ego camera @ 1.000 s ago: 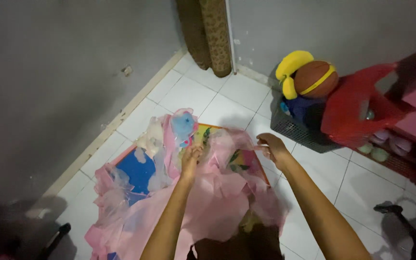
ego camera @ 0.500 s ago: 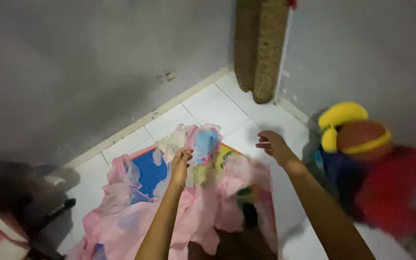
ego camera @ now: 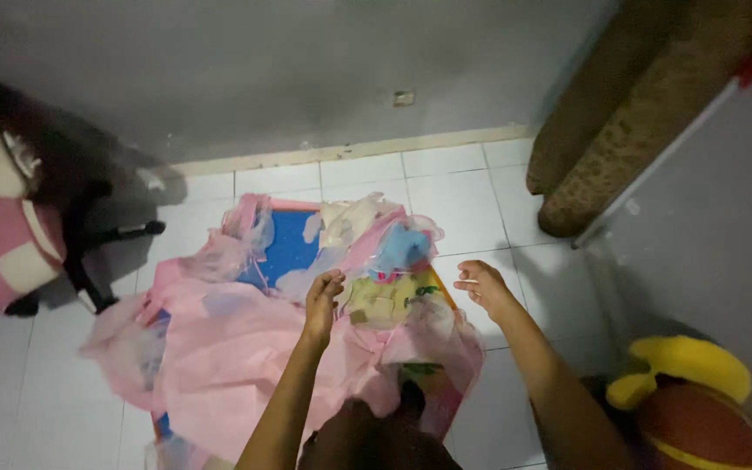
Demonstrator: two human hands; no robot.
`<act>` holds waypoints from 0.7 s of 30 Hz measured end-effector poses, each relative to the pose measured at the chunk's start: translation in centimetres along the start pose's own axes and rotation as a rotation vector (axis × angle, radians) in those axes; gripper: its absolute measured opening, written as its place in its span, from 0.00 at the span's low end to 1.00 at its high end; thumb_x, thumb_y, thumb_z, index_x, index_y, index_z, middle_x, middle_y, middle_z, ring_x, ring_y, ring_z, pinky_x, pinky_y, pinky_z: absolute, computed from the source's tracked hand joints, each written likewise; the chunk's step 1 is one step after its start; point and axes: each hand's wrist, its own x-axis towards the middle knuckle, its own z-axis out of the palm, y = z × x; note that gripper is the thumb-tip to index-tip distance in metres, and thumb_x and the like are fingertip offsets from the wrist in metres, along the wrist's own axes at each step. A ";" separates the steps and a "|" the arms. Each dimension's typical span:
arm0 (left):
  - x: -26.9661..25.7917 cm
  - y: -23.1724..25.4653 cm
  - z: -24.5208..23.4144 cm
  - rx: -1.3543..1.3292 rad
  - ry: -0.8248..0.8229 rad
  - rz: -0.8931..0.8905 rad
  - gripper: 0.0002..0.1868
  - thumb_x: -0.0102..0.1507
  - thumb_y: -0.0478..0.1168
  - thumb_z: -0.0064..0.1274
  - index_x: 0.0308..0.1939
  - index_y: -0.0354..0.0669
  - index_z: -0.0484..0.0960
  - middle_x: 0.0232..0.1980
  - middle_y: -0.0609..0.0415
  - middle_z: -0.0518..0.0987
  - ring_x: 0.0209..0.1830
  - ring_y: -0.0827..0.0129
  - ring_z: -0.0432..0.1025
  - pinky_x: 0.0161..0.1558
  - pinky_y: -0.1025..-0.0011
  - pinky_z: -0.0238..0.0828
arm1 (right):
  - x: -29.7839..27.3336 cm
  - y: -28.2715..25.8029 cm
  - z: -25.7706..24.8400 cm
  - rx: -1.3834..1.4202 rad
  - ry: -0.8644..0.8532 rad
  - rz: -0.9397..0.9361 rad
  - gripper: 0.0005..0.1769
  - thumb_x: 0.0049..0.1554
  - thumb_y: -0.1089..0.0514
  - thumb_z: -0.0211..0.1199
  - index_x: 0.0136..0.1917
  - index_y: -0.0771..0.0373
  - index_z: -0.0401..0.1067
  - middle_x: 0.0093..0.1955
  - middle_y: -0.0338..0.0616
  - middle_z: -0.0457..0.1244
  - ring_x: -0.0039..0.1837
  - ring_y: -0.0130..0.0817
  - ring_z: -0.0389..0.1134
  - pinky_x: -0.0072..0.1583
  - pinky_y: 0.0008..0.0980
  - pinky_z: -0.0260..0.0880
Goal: The recorder is assembling a small pink toy tent or playhouse by inserting plastic poles into the fabric sleeves.
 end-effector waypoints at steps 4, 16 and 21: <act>-0.3 -2.1 -1.6 -0.064 0.063 -0.017 0.21 0.65 0.50 0.53 0.58 0.46 0.80 0.56 0.57 0.82 0.49 0.69 0.70 0.49 0.65 0.61 | 3.4 1.4 1.0 -0.100 -0.018 0.041 0.15 0.55 0.46 0.63 0.51 0.56 0.73 0.45 0.35 0.64 0.54 0.33 0.72 0.46 0.27 0.61; 0.8 -5.6 -3.2 0.043 0.208 -0.153 0.23 0.63 0.55 0.50 0.56 0.48 0.79 0.55 0.58 0.82 0.55 0.69 0.73 0.55 0.63 0.65 | 12.9 4.8 5.1 -0.316 -0.139 0.106 0.12 0.62 0.46 0.59 0.48 0.56 0.71 0.41 0.37 0.63 0.43 0.32 0.61 0.38 0.27 0.57; 5.0 -10.3 -3.3 -0.062 0.176 -0.237 0.23 0.62 0.58 0.50 0.57 0.56 0.79 0.55 0.63 0.82 0.54 0.71 0.73 0.53 0.62 0.62 | 15.2 4.7 6.8 -0.288 -0.103 0.205 0.18 0.59 0.42 0.59 0.55 0.54 0.72 0.48 0.34 0.69 0.53 0.32 0.72 0.41 0.27 0.58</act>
